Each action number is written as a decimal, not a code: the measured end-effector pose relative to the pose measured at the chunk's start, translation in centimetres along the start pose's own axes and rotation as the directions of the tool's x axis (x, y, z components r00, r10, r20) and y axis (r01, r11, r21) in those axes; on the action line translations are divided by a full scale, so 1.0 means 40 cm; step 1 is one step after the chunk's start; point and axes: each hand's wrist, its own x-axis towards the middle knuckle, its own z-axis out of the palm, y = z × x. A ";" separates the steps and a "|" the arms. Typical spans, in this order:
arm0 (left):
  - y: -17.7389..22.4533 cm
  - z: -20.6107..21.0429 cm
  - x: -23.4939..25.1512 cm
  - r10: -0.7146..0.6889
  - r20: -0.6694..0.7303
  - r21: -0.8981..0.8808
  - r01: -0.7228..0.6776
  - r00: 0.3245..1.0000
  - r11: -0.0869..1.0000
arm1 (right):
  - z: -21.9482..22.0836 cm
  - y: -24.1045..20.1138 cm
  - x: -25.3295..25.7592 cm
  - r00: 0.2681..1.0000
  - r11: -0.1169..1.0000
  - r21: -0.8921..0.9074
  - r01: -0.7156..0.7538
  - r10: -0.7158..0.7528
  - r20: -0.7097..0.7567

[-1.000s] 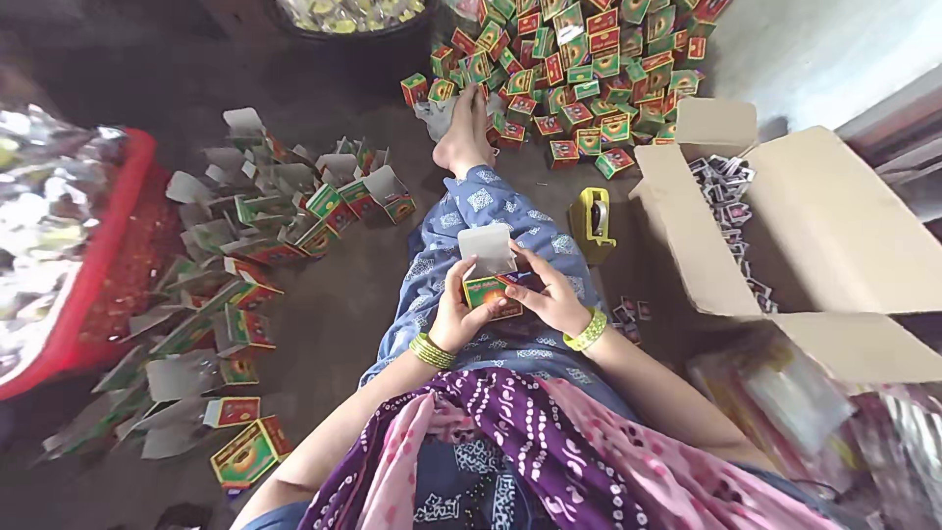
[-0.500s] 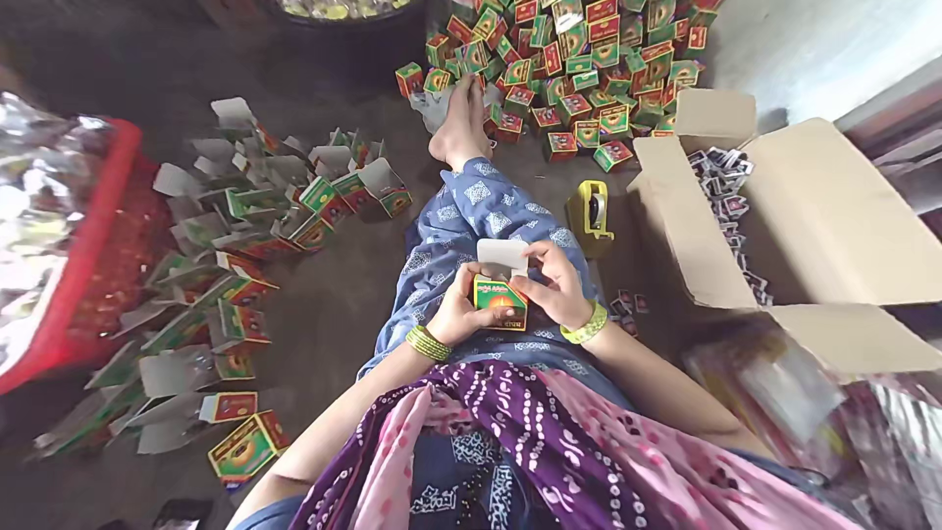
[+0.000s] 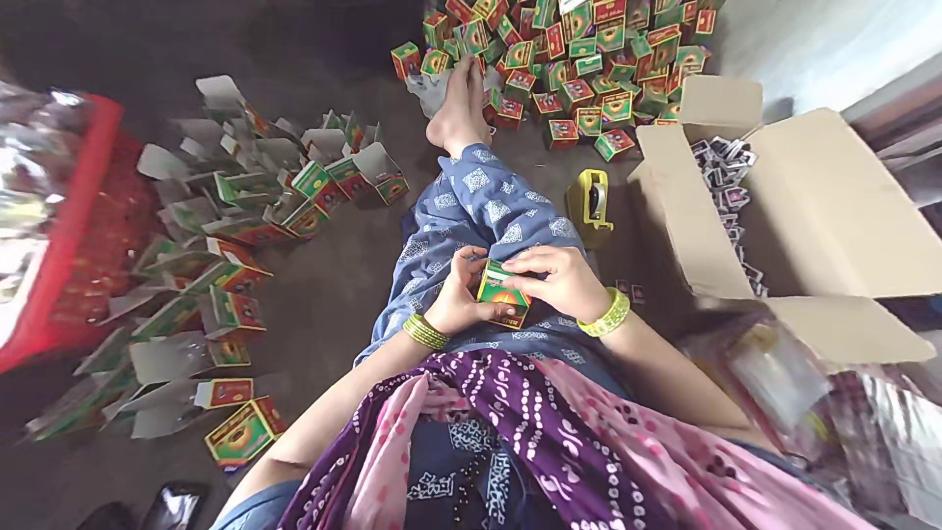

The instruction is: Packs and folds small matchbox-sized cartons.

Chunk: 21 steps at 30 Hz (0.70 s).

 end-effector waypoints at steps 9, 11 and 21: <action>0.003 0.006 -0.002 -0.019 0.030 0.023 0.019 0.999 1.000 | -0.026 -0.001 -0.006 0.985 0.994 -0.069 0.086 -0.074 0.153; -0.003 0.005 -0.006 0.000 0.021 0.043 -0.001 1.000 0.999 | -0.026 -0.008 -0.010 0.975 0.984 -0.145 0.108 -0.077 0.207; -0.002 0.007 -0.009 0.000 -0.046 0.126 0.006 0.999 0.992 | 0.011 0.035 -0.067 0.998 0.999 0.050 -0.002 0.005 -0.059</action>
